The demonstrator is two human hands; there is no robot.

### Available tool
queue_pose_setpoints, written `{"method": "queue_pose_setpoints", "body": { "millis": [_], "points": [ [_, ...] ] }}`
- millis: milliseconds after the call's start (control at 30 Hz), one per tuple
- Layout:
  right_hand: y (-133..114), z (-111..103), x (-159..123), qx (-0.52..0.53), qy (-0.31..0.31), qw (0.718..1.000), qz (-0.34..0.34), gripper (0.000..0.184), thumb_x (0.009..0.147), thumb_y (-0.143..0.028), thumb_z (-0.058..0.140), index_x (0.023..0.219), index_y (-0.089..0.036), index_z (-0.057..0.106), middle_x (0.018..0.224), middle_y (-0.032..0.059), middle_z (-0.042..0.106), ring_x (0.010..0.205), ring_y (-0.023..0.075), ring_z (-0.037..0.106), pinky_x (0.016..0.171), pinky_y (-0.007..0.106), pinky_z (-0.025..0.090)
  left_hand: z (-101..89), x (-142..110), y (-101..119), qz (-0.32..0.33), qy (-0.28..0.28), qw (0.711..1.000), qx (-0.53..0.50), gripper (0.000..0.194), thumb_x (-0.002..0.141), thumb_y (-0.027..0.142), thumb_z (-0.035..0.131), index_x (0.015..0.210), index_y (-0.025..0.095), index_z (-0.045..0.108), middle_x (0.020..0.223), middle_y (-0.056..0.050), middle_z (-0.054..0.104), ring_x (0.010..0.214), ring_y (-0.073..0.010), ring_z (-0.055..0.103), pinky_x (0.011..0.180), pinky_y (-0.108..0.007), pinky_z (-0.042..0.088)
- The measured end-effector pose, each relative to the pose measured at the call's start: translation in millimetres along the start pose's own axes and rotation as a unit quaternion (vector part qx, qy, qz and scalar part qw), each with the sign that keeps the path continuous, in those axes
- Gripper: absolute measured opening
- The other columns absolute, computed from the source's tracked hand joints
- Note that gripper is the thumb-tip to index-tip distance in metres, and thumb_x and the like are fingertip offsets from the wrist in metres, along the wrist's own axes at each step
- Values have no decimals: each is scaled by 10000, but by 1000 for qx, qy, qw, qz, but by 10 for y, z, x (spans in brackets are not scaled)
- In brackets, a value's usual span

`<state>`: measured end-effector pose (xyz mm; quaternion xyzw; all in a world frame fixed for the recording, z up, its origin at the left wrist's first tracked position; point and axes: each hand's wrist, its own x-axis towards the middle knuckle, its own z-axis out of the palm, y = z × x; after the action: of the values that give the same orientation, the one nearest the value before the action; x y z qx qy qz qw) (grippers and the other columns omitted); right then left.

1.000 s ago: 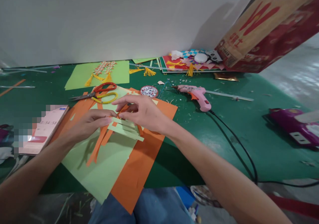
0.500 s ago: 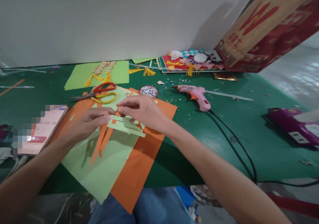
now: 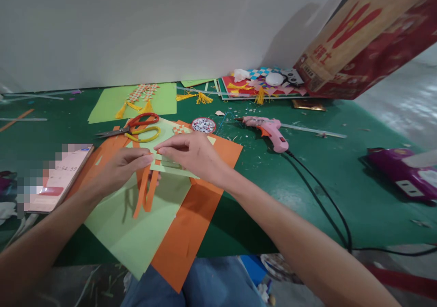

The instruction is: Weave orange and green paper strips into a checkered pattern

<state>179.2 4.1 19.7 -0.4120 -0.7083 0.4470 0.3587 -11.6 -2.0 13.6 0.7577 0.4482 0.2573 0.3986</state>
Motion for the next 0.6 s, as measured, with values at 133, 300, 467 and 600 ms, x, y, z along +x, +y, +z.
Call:
{"method": "queue_pose_setpoints", "body": {
  "millis": [133, 300, 467, 600],
  "points": [
    [9, 17, -3, 1, -1, 1000, -5, 189, 799, -277, 577, 806, -174, 735, 584, -21, 589, 491, 66, 472, 450, 210, 346, 14, 4, -16, 13, 7, 1000, 3, 358, 866, 341, 440, 567, 183, 322, 574, 46, 257, 526, -83, 274, 482, -224, 241],
    [34, 25, -13, -4, 10, 1000, -4, 292, 823, -371, 550, 727, -149, 714, 522, -30, 495, 445, 54, 393, 408, 210, 285, 21, -2, -20, 23, 11, 1000, 13, 355, 885, 303, 425, 562, 180, 344, 525, 53, 327, 498, -76, 304, 477, -222, 253],
    [10, 16, -11, -8, -8, 999, -31, 296, 825, -364, 547, 732, -136, 712, 523, -36, 501, 460, 44, 367, 407, 193, 283, 30, -3, -28, 42, 28, 998, 32, 347, 888, 276, 428, 557, 173, 400, 521, 49, 427, 497, -72, 368, 493, -216, 292],
    [4, 3, -7, 3, -14, 999, -35, 232, 823, -306, 553, 777, -166, 731, 677, -5, 661, 552, 68, 516, 488, 189, 402, 37, -3, -39, 55, 44, 997, 41, 342, 883, 275, 436, 557, 174, 422, 512, 48, 452, 484, -73, 388, 485, -215, 307]
  ]
}}
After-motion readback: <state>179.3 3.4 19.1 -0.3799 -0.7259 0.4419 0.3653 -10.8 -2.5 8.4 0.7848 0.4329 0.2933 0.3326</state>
